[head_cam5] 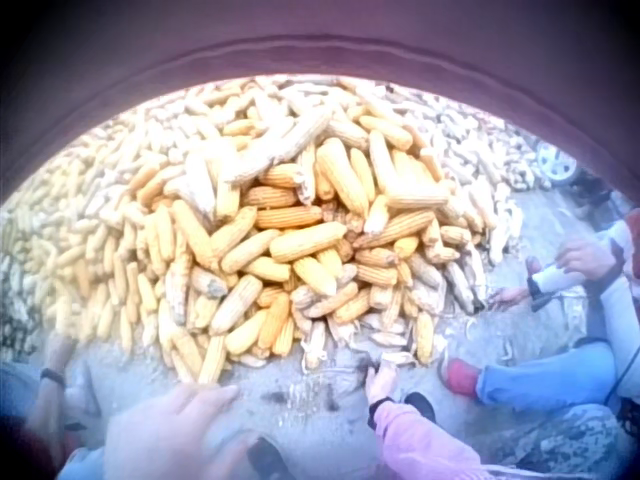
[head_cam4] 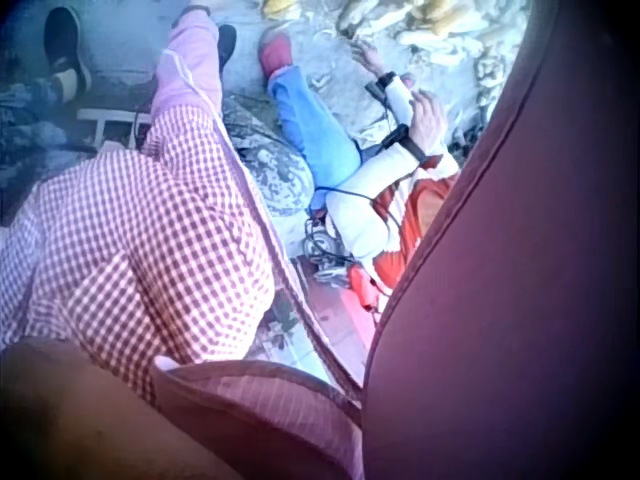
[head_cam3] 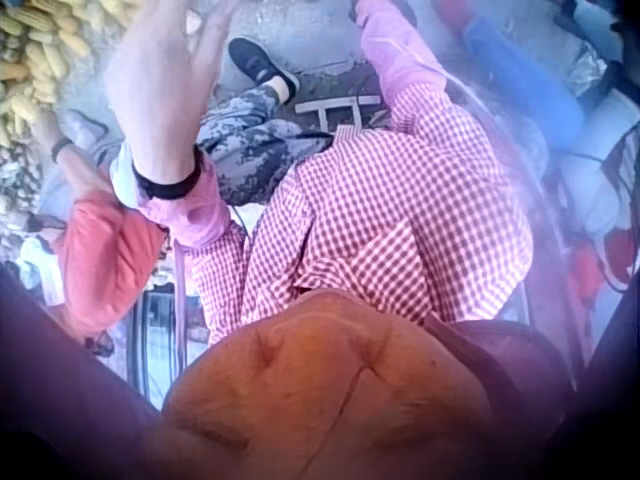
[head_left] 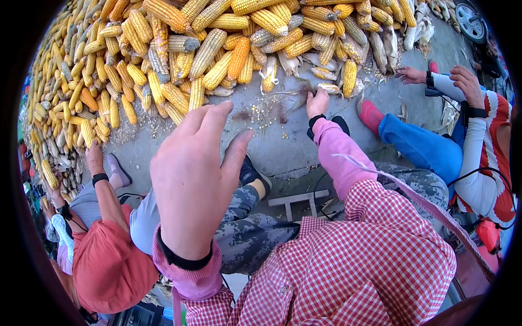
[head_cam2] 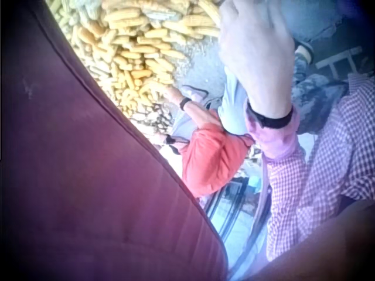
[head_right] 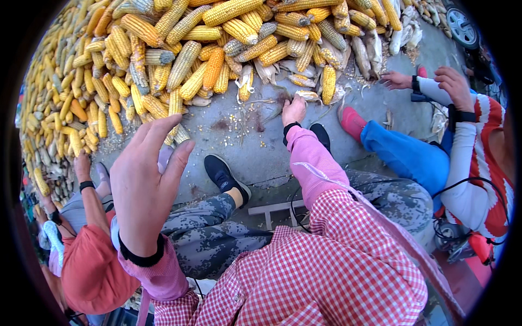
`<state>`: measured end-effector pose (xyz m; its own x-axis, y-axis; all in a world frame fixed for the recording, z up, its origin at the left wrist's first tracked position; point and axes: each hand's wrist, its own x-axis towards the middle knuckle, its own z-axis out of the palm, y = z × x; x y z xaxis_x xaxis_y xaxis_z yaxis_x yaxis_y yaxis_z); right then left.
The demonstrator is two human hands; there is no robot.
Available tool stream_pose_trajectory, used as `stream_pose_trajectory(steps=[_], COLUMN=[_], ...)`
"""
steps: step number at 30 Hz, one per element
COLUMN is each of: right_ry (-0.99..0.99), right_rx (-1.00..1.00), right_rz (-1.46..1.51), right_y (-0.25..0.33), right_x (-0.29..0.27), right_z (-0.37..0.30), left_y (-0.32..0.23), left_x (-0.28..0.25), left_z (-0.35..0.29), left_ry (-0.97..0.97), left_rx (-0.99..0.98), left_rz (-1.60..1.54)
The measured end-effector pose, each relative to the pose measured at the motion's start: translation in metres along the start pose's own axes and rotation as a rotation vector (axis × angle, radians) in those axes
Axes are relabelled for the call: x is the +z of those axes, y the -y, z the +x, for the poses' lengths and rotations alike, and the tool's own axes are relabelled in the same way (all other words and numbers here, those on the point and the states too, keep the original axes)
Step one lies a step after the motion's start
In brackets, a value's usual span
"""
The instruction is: The person sits on the ground and shucks corn cobs by hand, peeling back the husks and removing silk. They repeatedly pick up cobs from a large pile, strip them, and place the cleaned cobs aside.
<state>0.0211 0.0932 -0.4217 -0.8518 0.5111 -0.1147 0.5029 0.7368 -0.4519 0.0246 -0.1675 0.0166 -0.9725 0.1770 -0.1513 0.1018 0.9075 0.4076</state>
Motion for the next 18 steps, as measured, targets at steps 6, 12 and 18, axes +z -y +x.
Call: stream_pose_trajectory(steps=[6,12,18], right_ry=[0.389,0.204,0.447], right_rx=[-0.302,0.003,-0.032], right_rz=[0.233,0.327,0.045], right_y=[0.067,0.019,0.002], right_x=[0.031,-0.021,-0.005], right_z=[-0.064,-0.113,-0.156], left_y=[-0.01,0.002,-0.007], left_x=[0.004,0.0,-0.001], left_z=[0.008,-0.001,0.001], left_ry=[0.038,-0.002,0.011], left_rx=[0.102,-0.013,0.038], left_rz=[-0.054,0.0,-0.055])
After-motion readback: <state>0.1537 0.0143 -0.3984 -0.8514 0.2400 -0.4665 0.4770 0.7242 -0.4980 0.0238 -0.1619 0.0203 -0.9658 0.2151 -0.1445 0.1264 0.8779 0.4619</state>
